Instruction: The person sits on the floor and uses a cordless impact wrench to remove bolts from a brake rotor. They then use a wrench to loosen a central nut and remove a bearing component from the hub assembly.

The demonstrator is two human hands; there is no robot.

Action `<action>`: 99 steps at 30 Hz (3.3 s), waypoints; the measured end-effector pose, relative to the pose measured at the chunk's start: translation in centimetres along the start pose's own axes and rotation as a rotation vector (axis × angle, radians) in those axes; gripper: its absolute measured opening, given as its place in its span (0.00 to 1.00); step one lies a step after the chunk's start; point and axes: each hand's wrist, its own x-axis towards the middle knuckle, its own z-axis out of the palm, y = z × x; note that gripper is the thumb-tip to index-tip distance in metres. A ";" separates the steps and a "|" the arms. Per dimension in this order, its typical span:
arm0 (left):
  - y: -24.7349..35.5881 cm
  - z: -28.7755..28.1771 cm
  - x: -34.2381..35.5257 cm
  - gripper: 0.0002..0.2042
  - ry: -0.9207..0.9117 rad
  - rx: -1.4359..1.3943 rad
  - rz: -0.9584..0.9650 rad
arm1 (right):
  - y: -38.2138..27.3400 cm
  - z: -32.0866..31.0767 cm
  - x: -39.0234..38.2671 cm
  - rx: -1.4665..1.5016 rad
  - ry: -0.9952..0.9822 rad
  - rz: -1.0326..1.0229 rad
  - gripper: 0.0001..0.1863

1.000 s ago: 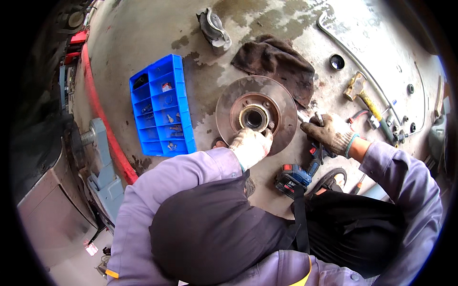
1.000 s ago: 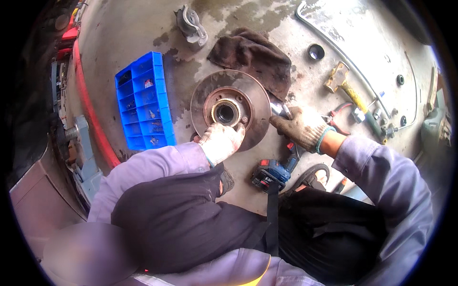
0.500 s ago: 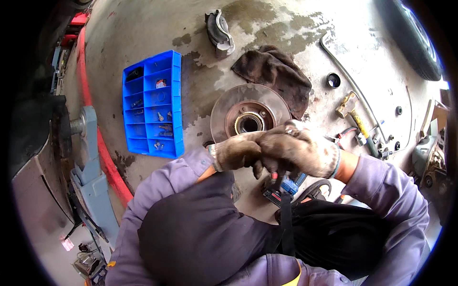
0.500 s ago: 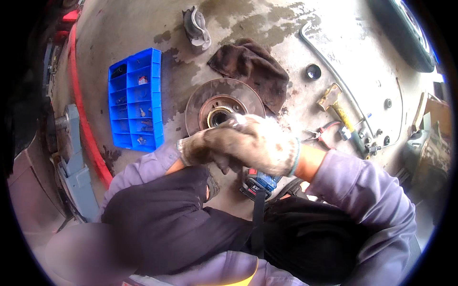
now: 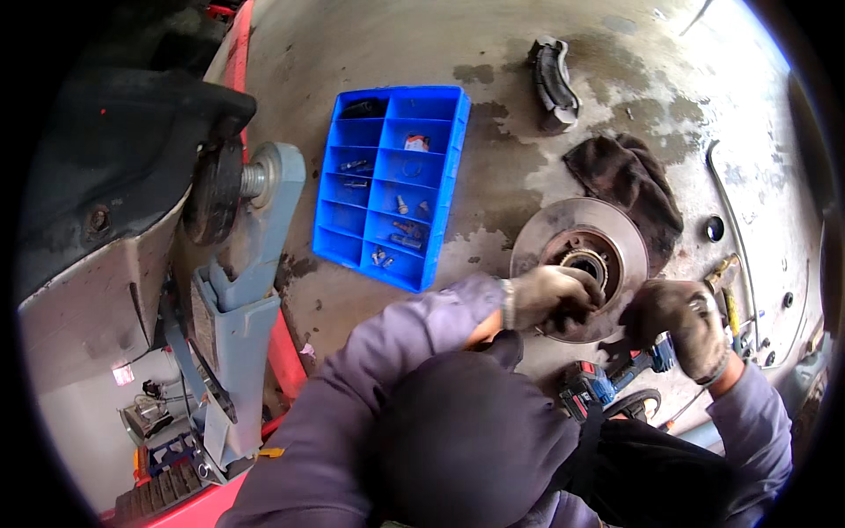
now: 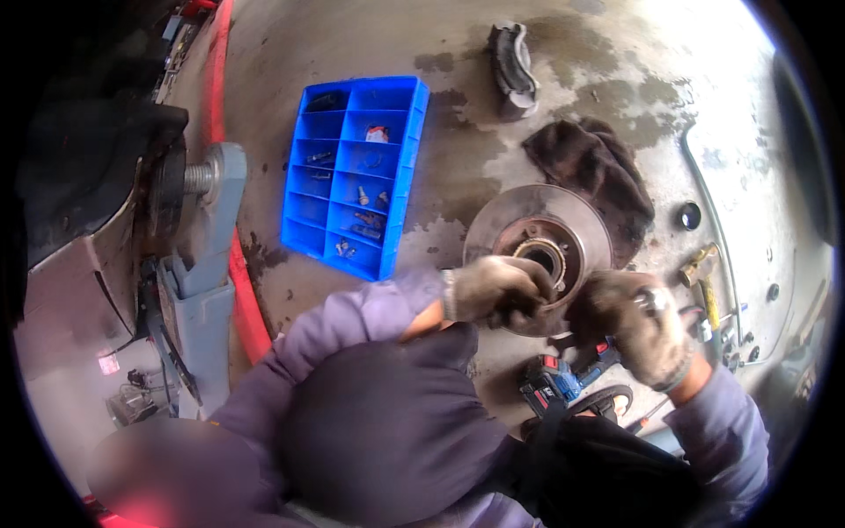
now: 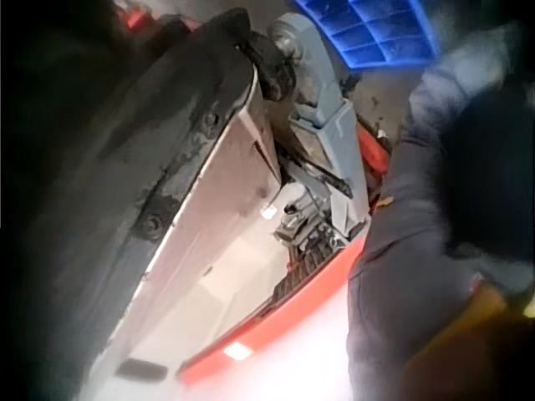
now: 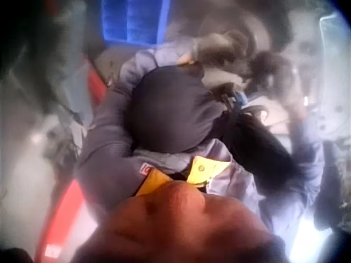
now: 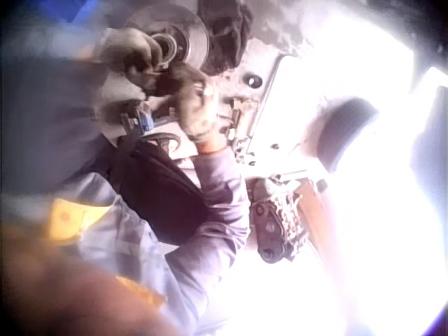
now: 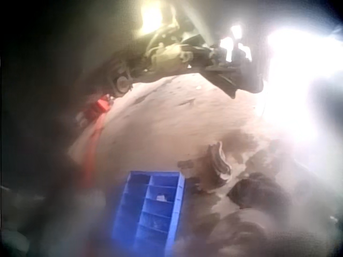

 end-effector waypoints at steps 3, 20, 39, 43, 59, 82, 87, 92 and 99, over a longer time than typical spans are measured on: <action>-0.4 -5.4 -5.3 0.13 0.358 -0.046 0.117 | -1.2 -0.3 0.3 0.126 0.171 0.047 0.28; -4.0 -26.3 -14.4 0.24 0.768 -0.288 0.420 | 1.6 -0.7 2.3 -0.040 0.194 0.139 0.20; -2.8 -1.9 2.5 0.38 0.399 1.973 1.206 | 8.2 -5.0 -1.2 -0.363 0.324 0.767 0.25; 0.5 -1.7 4.9 0.45 0.303 2.265 0.741 | 9.5 -6.2 -1.9 -0.446 0.314 0.706 0.27; -1.7 -4.7 -0.2 0.32 0.982 1.637 0.808 | 8.4 -7.0 -0.9 -0.413 0.242 0.646 0.31; -2.8 -4.9 3.4 0.29 0.773 0.261 0.301 | 12.0 -10.0 2.5 -0.075 0.434 0.580 0.27; 2.1 -3.0 3.5 0.32 0.792 0.365 0.266 | 12.4 -11.1 2.5 -0.172 0.437 0.439 0.26; 5.2 -2.8 2.7 0.22 0.628 0.647 0.383 | 12.2 -11.7 2.8 0.101 0.444 0.584 0.27; 7.2 -3.3 3.4 0.25 0.829 0.394 0.151 | 11.1 -9.8 3.5 0.073 0.479 0.697 0.31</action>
